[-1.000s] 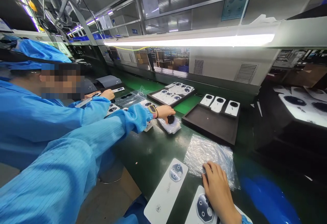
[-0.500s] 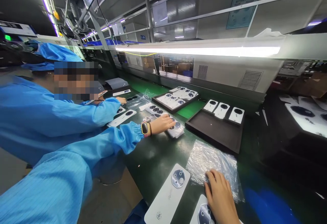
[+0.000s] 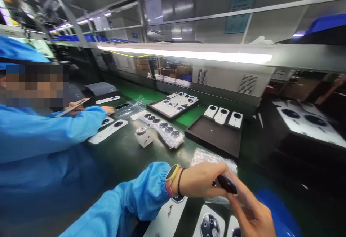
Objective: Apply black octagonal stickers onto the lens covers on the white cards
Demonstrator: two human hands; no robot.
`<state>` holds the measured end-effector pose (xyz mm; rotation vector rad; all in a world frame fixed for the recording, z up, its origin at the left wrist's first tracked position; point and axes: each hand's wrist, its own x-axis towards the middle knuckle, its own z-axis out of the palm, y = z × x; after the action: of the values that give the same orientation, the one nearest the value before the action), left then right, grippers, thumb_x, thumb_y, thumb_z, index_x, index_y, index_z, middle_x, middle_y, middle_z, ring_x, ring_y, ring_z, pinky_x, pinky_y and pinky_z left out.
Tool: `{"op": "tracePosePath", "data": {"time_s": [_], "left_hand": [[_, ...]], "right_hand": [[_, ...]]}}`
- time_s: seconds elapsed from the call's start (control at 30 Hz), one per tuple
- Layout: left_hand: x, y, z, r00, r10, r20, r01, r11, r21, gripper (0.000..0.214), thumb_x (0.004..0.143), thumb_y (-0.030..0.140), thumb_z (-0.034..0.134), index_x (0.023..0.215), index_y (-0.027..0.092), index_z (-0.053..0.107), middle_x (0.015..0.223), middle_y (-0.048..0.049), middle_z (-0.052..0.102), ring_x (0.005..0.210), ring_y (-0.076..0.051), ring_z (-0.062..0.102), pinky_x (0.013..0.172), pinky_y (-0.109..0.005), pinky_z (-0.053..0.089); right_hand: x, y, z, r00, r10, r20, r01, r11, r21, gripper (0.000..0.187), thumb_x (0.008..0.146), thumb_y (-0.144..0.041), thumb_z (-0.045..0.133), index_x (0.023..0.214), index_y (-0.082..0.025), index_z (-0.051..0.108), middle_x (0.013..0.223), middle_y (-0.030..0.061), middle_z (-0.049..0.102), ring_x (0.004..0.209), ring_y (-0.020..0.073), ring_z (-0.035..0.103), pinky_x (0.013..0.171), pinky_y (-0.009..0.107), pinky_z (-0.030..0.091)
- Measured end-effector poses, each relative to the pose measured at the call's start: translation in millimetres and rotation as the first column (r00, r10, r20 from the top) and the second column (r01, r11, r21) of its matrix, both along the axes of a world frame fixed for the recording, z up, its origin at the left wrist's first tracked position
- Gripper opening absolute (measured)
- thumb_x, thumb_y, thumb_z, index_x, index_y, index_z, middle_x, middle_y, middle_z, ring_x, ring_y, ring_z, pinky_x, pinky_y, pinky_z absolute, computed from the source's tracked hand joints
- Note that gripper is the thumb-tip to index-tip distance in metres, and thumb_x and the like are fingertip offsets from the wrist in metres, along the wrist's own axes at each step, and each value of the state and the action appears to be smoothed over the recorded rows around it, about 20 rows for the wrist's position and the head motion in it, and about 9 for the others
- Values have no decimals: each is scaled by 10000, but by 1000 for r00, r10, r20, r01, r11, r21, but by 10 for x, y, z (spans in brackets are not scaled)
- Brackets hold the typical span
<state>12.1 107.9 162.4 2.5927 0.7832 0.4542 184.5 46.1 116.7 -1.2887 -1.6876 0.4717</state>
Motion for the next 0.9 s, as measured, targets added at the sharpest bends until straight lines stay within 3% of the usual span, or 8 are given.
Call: {"op": "tracePosePath", "data": {"time_s": [0.1, 0.2, 0.27, 0.4, 0.63, 0.9], "left_hand": [[56, 13, -55, 981, 8, 196, -31, 993, 112, 466, 751, 348, 746, 1068, 133, 479, 887, -52, 681, 708, -171, 663, 627, -242, 525], [-16, 40, -26, 879, -178, 443, -47, 891, 452, 262, 900, 390, 554, 988, 150, 497, 799, -32, 636, 693, -154, 608, 622, -246, 519], [-81, 35, 25, 823, -300, 483, -66, 793, 605, 130, 956, 249, 450, 908, 155, 525, 763, -23, 607, 665, -135, 558, 617, -242, 506], [-145, 1, 103, 801, -387, 457, -99, 667, 738, 192, 894, 49, 433, 828, 122, 597, 711, -19, 553, 671, -129, 523, 589, -240, 486], [-129, 26, 80, 818, -346, 460, -126, 672, 729, 207, 856, 21, 457, 764, 136, 602, 683, -5, 547, 652, -113, 521, 557, -229, 478], [-108, 57, 33, 811, -356, 464, -127, 667, 734, 226, 839, -7, 453, 734, 127, 602, 688, -22, 573, 652, -123, 519, 569, -238, 473]], "right_hand": [[-16, -105, 63, 982, -184, 44, 175, 971, 160, 264, 862, -433, 554, 1012, -295, 722, 842, -17, 762, 677, 196, 723, 563, 221, 597], [-6, -149, 38, 931, -354, 86, 292, 867, 403, 200, 879, -299, 567, 1017, -356, 701, 828, -75, 755, 636, 164, 713, 570, 230, 593], [-7, -176, 28, 922, -359, 142, 247, 830, 499, 310, 875, -193, 570, 1092, -401, 648, 936, -104, 742, 725, 159, 717, 662, 259, 599], [-13, -228, 28, 897, -335, 288, 157, 852, 499, 428, 867, -155, 567, 1229, -383, 560, 1056, -80, 715, 835, 194, 713, 745, 328, 606], [5, -258, 12, 884, -304, 354, 101, 865, 491, 470, 877, -165, 529, 1300, -366, 492, 1143, -65, 684, 923, 220, 696, 735, 354, 613], [18, -280, 15, 849, -330, 413, 107, 873, 476, 483, 841, -153, 556, 1267, -378, 535, 1138, -95, 682, 874, 217, 705, 776, 336, 598]]}}
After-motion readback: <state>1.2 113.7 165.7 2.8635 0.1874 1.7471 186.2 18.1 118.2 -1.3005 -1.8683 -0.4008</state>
